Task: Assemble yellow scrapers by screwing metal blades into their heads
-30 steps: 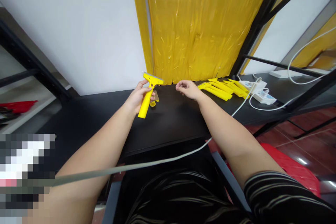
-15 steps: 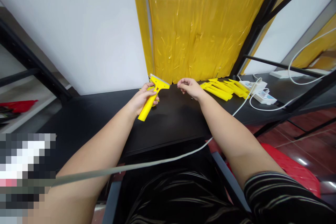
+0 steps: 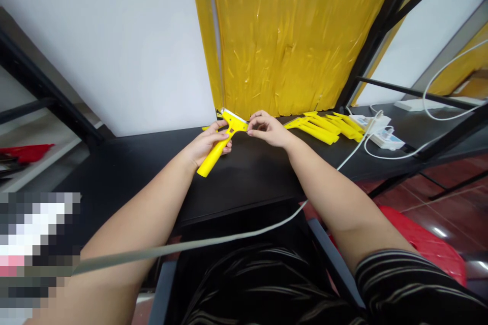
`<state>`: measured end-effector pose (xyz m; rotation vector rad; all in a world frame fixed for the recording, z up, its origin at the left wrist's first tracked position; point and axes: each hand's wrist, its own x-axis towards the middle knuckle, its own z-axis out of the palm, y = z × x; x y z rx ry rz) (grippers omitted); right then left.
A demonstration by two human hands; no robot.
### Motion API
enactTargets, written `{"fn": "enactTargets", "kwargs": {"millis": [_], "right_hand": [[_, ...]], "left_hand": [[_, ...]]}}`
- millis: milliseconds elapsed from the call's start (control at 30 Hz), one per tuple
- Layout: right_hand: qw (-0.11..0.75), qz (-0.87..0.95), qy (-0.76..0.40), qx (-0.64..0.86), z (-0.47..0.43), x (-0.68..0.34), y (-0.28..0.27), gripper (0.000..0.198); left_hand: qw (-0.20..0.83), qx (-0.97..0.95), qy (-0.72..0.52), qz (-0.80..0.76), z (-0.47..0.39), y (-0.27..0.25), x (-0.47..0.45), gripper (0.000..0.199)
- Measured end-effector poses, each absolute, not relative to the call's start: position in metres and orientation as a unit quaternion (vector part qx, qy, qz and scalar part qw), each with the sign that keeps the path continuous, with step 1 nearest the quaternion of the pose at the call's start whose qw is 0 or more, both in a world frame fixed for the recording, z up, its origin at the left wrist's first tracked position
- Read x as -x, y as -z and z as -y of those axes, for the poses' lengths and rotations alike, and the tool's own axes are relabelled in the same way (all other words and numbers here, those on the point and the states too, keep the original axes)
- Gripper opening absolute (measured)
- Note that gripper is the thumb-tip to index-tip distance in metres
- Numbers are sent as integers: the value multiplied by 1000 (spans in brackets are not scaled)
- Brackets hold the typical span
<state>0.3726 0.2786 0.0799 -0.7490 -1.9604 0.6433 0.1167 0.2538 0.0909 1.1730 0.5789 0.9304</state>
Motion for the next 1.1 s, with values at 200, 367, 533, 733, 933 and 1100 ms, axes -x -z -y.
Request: {"fn": "enactTargets", "kwargs": {"millis": [200,367,533,733,933,1100], "right_hand": [[478,783,-250,310,-284,-367,-72,18],[480,779,-243,324,-284,-364,-71,19],[493,746,-323,310,-285,-361,-70,31],[500,701,-413,296,-296,-354,-58,47],[481,695,-158,510,-308,-370,-57,6],[314,783,-181,505,-297,-382,-65,17]], "left_hand": [[692,-527,-414,-269,-255,-87,-117,57],[676,-563,-397,-262,-256,-82,-118,56],[664,-592,-375,-259,-252,-83,-120,51],[673,-537,-416,-294,-253,-83,-128,54],[624,-518,-463,-357,-255,-84,-133,53],[562,-542,-514,-354,-257,-88,-129,47]]}}
